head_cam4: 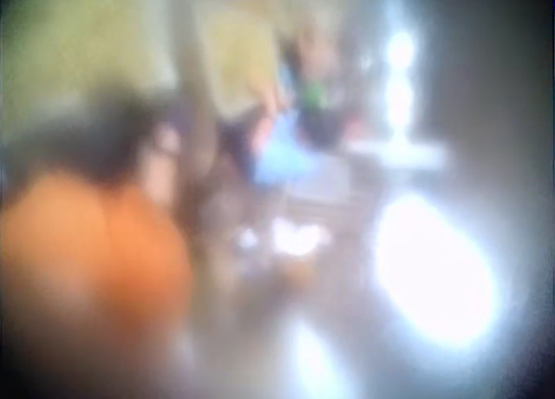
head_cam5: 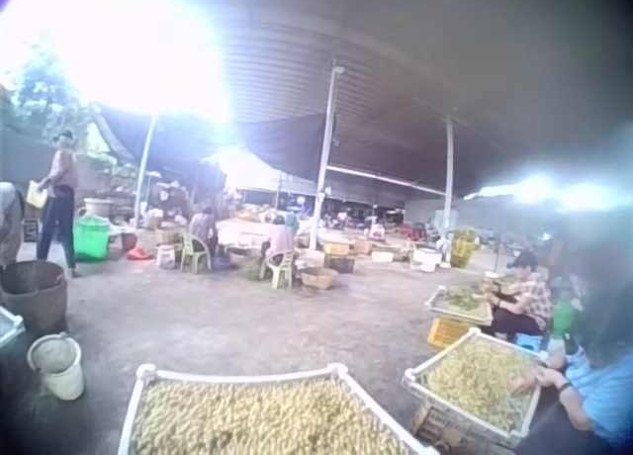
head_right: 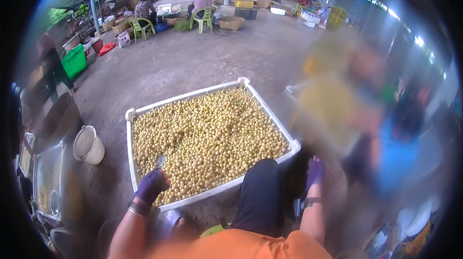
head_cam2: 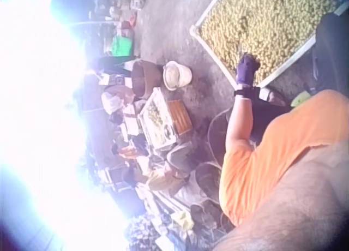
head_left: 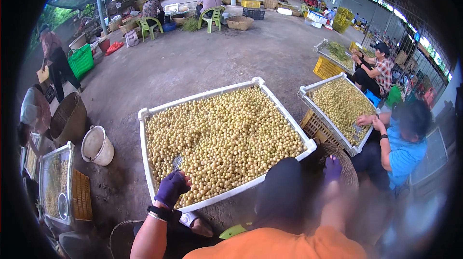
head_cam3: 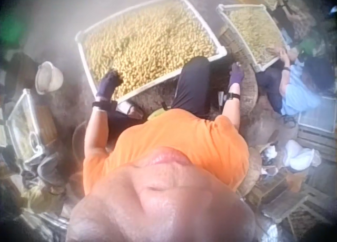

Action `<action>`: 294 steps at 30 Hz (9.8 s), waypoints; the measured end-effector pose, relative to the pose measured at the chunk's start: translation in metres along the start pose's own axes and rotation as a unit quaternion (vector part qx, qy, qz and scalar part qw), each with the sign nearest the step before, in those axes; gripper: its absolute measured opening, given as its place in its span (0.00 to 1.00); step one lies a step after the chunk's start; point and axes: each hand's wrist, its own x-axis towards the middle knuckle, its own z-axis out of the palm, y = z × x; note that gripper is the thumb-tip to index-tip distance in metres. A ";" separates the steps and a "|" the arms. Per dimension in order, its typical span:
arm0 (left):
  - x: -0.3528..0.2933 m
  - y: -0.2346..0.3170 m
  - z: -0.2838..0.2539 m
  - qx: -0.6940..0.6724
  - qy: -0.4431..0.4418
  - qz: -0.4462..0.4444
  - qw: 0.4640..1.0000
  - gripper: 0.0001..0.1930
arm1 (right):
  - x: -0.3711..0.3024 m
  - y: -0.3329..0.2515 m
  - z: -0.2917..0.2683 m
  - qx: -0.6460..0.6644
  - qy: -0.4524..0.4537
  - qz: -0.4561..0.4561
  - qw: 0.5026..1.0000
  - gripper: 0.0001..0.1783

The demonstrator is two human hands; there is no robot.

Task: Trimming stems from longan fruit and sorting them into crates.

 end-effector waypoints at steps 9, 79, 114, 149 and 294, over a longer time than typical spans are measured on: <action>0.015 0.000 -0.010 -0.248 -0.037 -0.044 0.967 0.12 | -0.214 -0.309 0.124 -0.280 -0.193 -0.647 0.682 0.16; 0.054 -0.046 -0.001 0.581 -0.135 0.317 0.737 0.14 | -0.270 -0.028 0.305 -0.067 -0.436 -0.472 0.764 0.16; -0.006 -0.009 0.022 0.294 -0.090 -0.076 0.948 0.12 | -0.293 -0.046 0.299 -0.095 -0.485 -0.410 0.767 0.23; 0.014 0.037 -0.033 -0.175 0.011 0.091 0.980 0.07 | -0.045 -0.018 0.301 -0.385 -0.207 -0.354 0.827 0.19; 0.007 0.041 -0.011 -0.080 0.072 0.109 0.988 0.09 | -0.170 -0.001 0.391 -0.170 -0.483 -0.184 0.839 0.16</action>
